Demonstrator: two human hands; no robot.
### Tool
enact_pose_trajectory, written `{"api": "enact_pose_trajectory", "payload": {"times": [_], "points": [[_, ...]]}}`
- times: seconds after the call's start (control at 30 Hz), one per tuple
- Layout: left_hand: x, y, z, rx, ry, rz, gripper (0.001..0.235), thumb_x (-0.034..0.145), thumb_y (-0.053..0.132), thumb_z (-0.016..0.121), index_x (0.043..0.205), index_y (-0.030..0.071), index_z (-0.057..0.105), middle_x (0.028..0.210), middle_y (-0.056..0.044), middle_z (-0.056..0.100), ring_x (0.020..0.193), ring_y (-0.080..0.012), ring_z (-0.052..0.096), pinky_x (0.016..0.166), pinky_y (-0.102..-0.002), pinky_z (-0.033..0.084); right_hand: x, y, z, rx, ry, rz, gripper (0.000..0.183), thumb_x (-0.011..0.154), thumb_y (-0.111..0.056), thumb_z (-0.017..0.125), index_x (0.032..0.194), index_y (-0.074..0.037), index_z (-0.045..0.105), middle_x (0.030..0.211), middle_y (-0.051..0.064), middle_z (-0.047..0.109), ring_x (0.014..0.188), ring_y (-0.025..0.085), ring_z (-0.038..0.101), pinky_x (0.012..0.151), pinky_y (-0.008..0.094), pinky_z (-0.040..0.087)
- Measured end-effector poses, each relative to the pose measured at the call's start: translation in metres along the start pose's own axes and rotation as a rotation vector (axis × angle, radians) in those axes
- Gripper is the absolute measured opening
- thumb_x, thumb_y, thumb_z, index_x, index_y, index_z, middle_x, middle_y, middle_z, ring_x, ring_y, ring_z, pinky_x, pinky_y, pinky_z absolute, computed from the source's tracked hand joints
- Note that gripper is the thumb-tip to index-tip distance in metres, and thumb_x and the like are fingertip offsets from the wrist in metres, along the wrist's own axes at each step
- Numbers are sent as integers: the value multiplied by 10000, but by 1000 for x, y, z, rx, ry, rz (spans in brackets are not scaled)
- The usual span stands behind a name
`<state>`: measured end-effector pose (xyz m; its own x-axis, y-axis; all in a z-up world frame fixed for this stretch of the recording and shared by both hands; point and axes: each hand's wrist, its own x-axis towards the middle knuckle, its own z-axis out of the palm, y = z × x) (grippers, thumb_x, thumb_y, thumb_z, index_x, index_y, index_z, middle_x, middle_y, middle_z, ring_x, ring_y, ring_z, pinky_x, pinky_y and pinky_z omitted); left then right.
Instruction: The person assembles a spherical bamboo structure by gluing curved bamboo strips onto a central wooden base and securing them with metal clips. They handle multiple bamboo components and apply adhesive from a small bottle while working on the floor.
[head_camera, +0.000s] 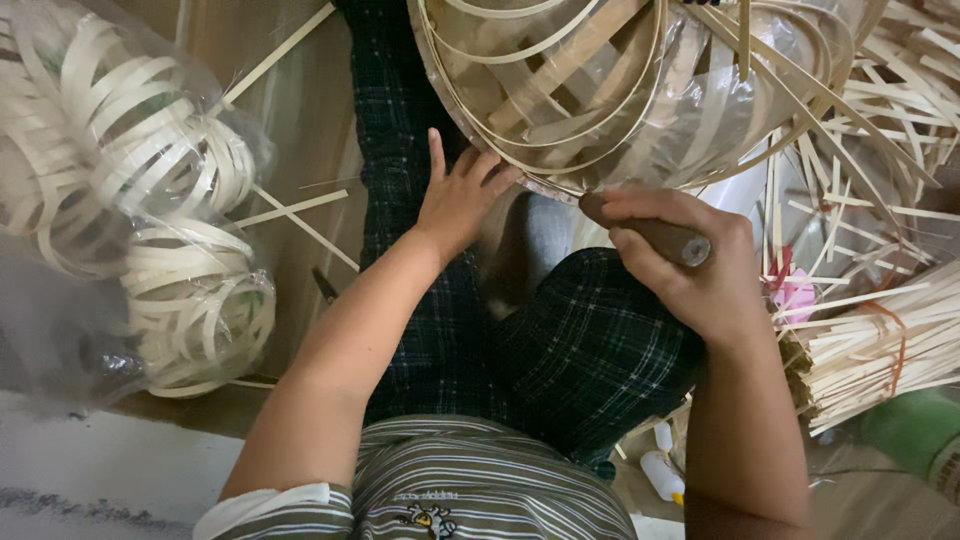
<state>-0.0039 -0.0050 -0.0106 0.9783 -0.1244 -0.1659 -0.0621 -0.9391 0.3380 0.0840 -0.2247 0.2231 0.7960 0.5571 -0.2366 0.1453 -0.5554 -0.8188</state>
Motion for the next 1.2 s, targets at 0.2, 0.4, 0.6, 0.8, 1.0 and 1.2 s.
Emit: {"api": "enact_pose_trajectory", "payload": {"times": [0.2,0.4,0.6,0.8,1.0,1.2], "points": [[-1,-2,5,-79,-51,-4,721,862,47,627,1512,292,436,1537,-58,392,1464,-324,340,1152,-769,-60,11,-7,-2,-45,-42,11,218,910,-66,742,1126,-48,767,1180,83,777,999,159,736,916,303,580],[-15,7,-14,-310,177,-108,563,933,13,617,1459,160,479,1468,-100,495,1404,-304,473,1243,-702,111,24,-10,10,-62,-85,-102,222,920,-87,769,1139,-46,760,1158,95,771,964,173,737,831,310,594],[-15,46,-100,-1030,427,298,646,932,-31,690,1495,147,428,1539,-95,473,1507,-292,471,1259,-396,433,24,-3,27,-292,-34,-295,328,881,-163,799,1167,-21,724,1139,204,746,1008,350,724,853,417,574],[7,75,-195,-903,265,550,567,782,64,745,1315,67,555,1504,-161,506,1485,-370,373,1222,-469,300,34,20,30,39,-136,-154,487,760,-106,794,1221,-30,657,1175,183,727,1082,304,716,915,406,568],[20,78,-182,-1245,-80,284,251,913,136,676,1151,59,688,999,-73,706,867,-128,660,826,-292,548,27,99,-1,-182,177,-163,313,887,-83,733,1199,-64,714,1293,180,693,1139,327,676,933,412,562],[22,90,-164,-1257,69,216,258,938,126,622,1164,57,724,826,-23,710,714,-63,605,691,-247,498,5,184,-54,-781,630,-7,660,771,-202,796,1376,-36,591,1382,251,602,1245,435,527,1001,546,371]]}}
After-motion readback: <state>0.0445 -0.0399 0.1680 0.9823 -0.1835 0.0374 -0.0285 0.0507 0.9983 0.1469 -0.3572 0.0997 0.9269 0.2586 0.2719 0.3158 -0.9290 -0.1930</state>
